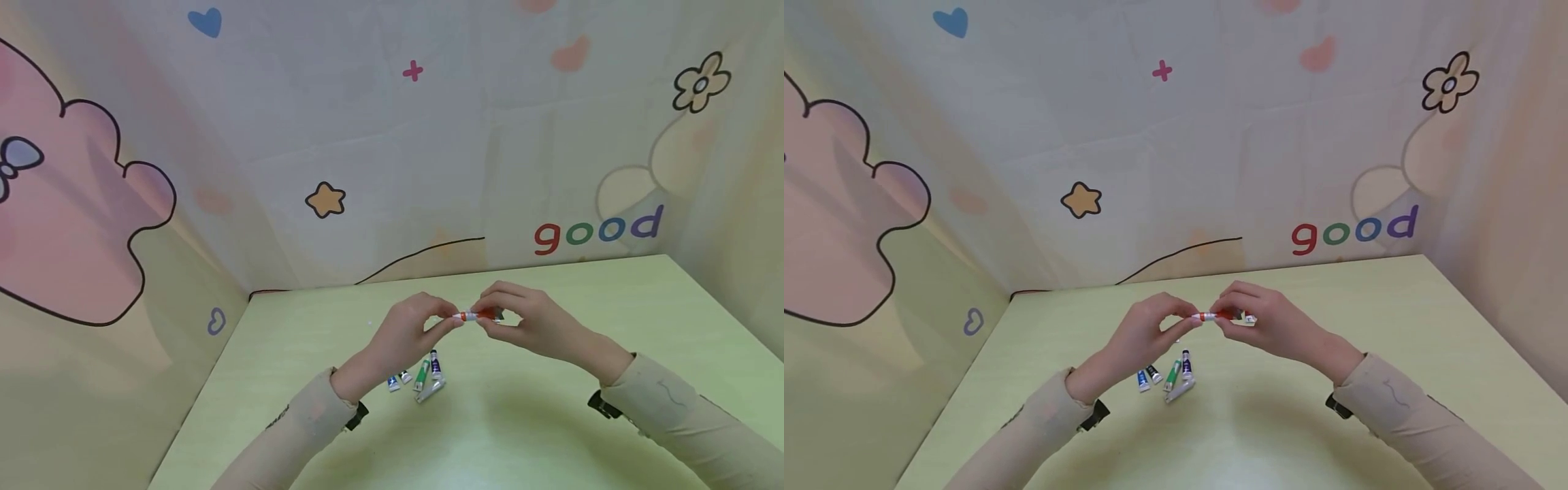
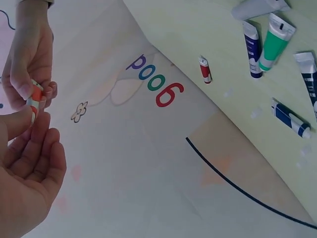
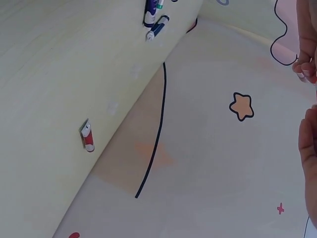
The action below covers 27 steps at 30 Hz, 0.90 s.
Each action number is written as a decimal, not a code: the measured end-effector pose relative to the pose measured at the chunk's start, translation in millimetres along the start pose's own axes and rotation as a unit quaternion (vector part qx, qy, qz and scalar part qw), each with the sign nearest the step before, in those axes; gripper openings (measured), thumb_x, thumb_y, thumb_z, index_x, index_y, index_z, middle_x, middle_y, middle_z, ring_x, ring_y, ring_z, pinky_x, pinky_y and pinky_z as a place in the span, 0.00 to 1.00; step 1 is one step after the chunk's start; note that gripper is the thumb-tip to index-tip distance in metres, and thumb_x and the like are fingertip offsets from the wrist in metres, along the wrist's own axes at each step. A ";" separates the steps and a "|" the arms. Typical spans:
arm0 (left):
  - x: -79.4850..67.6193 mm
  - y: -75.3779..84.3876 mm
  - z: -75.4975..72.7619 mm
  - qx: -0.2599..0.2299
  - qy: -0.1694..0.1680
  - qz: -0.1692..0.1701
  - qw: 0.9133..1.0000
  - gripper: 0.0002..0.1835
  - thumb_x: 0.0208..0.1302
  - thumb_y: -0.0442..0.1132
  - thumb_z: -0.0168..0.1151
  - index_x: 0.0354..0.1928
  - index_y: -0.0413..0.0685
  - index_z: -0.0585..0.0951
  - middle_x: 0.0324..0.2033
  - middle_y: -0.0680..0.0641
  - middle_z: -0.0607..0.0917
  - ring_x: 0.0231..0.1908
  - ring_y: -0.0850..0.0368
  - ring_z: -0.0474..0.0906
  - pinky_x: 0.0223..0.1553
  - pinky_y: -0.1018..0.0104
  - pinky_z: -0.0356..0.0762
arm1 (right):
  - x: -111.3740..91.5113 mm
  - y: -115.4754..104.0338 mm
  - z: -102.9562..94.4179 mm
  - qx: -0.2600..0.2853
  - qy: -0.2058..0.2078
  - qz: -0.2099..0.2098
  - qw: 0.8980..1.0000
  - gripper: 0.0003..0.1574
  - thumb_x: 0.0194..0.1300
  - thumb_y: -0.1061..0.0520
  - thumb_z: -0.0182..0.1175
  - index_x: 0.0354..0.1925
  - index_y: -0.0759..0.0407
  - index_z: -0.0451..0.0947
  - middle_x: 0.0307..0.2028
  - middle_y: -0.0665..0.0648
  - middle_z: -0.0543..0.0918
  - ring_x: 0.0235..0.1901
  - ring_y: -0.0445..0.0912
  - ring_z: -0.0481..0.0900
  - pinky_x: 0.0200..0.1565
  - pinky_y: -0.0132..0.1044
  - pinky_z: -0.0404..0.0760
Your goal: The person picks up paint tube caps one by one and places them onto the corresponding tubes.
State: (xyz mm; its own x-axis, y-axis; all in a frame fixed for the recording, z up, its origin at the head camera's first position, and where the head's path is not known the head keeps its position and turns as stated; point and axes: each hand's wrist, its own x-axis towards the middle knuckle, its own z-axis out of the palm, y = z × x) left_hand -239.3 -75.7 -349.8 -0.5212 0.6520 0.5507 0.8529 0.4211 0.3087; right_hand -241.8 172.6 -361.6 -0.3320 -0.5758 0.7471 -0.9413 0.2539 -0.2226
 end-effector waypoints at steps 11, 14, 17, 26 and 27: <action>-2.8 -4.0 6.8 0.118 0.039 0.111 0.986 0.05 0.67 0.36 0.68 0.40 0.41 0.84 0.34 0.50 0.86 0.39 0.57 0.80 0.41 0.75 0.77 | -3.1 3.7 4.0 0.002 -0.021 0.011 1.000 0.20 0.75 0.43 0.55 0.44 0.57 0.83 0.41 0.43 0.81 0.35 0.35 0.76 0.37 0.24 0.78; -2.5 -4.4 6.0 0.117 0.046 0.103 0.987 0.06 0.66 0.36 0.69 0.40 0.41 0.84 0.35 0.50 0.87 0.39 0.58 0.80 0.39 0.75 0.76 | -3.1 5.3 4.3 -0.004 -0.021 0.014 1.000 0.20 0.75 0.43 0.55 0.45 0.57 0.83 0.41 0.43 0.80 0.35 0.35 0.75 0.36 0.25 0.78; -2.4 -5.6 6.2 0.103 0.045 0.083 0.990 0.06 0.67 0.37 0.69 0.41 0.41 0.84 0.36 0.50 0.87 0.39 0.57 0.80 0.39 0.75 0.76 | -5.4 7.5 4.4 -0.012 -0.017 0.020 1.000 0.21 0.74 0.41 0.55 0.46 0.56 0.83 0.41 0.44 0.79 0.36 0.36 0.76 0.37 0.25 0.78; -1.8 -4.5 6.5 0.053 0.032 0.016 0.998 0.07 0.68 0.39 0.68 0.42 0.43 0.85 0.39 0.50 0.87 0.43 0.58 0.79 0.43 0.69 0.78 | -14.7 10.4 -1.9 -0.055 -0.006 0.038 0.998 0.28 0.72 0.36 0.55 0.46 0.56 0.84 0.42 0.45 0.80 0.38 0.36 0.76 0.39 0.22 0.76; -1.6 -4.5 6.6 0.047 0.030 0.013 0.998 0.07 0.68 0.39 0.67 0.42 0.43 0.85 0.39 0.50 0.87 0.43 0.57 0.79 0.43 0.68 0.78 | -15.0 10.6 -2.4 -0.055 -0.006 0.038 0.998 0.27 0.72 0.36 0.55 0.46 0.56 0.84 0.42 0.45 0.80 0.38 0.36 0.77 0.39 0.22 0.76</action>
State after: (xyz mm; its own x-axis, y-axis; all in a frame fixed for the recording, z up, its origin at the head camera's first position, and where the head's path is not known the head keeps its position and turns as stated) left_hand -242.5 -74.5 -357.2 -0.4944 0.6247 0.6044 0.8574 0.4646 0.2212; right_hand -246.7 185.8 -373.7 -0.4037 -0.5603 0.7233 -0.9010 0.3805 -0.2081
